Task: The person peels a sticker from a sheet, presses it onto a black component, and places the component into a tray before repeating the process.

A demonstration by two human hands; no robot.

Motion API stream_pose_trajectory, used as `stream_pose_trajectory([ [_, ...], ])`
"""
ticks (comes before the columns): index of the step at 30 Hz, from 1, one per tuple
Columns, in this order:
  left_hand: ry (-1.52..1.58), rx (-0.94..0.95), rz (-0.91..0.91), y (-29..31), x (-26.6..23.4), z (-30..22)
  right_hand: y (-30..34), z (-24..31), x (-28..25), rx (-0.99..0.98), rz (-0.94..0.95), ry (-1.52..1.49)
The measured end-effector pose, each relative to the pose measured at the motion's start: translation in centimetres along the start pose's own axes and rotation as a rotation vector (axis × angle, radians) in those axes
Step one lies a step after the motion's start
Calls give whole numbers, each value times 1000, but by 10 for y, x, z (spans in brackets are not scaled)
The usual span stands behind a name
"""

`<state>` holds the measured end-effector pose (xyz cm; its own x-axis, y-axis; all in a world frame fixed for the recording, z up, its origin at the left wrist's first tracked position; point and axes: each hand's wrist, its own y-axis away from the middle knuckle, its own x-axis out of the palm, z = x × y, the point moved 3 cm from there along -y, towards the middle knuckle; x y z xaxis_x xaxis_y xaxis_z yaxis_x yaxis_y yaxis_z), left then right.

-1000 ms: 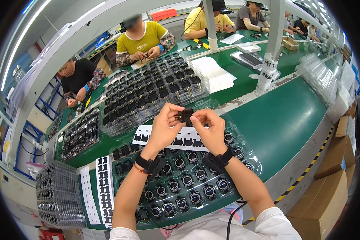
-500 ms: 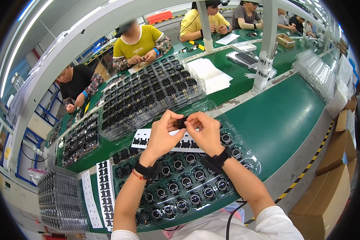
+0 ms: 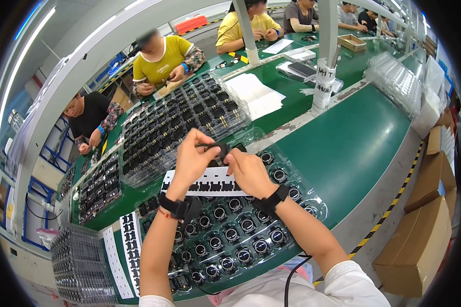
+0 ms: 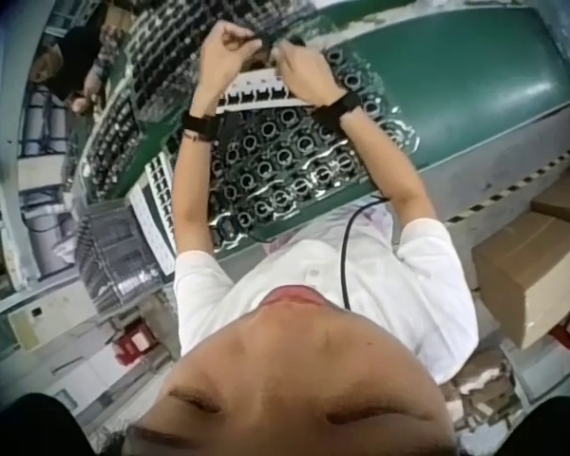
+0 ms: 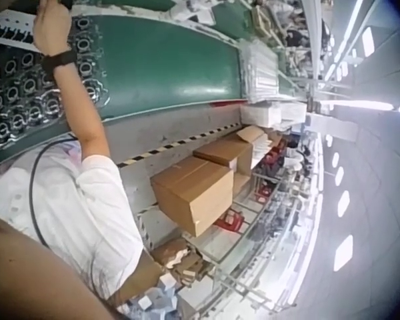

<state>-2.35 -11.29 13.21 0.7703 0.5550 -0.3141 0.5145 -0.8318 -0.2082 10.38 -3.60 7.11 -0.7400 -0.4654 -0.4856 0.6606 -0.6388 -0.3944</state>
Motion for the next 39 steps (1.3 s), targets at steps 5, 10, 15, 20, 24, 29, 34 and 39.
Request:
stream_pose_trajectory([
  [5, 319, -195, 129, -39, 12, -4, 4, 2, -5, -222, 97, 15],
  [10, 392, -372, 234, -62, 72, 17, 20, -15, 16, -271, 209, 310],
  [15, -156, -39, 168, -83, 107, 31, 19, -27, 7, -229, 368, 464],
  [20, -345, -135, -64, -96, 115, 51, 9, -40, 2, -206, 283, 611],
  [24, -403, -292, -23, -98, 109, 75, 10, -43, 2, -178, 308, 635],
  [29, -553, -284, 12, -102, 114, 78, 8, -51, 3, -202, 280, 599],
  [34, -644, -239, 25, -104, 110, 80, 7, -51, 4, -200, 287, 595],
  [39, -735, -182, 65, -108, 108, 74, 5, -45, 2, -226, 272, 597],
])
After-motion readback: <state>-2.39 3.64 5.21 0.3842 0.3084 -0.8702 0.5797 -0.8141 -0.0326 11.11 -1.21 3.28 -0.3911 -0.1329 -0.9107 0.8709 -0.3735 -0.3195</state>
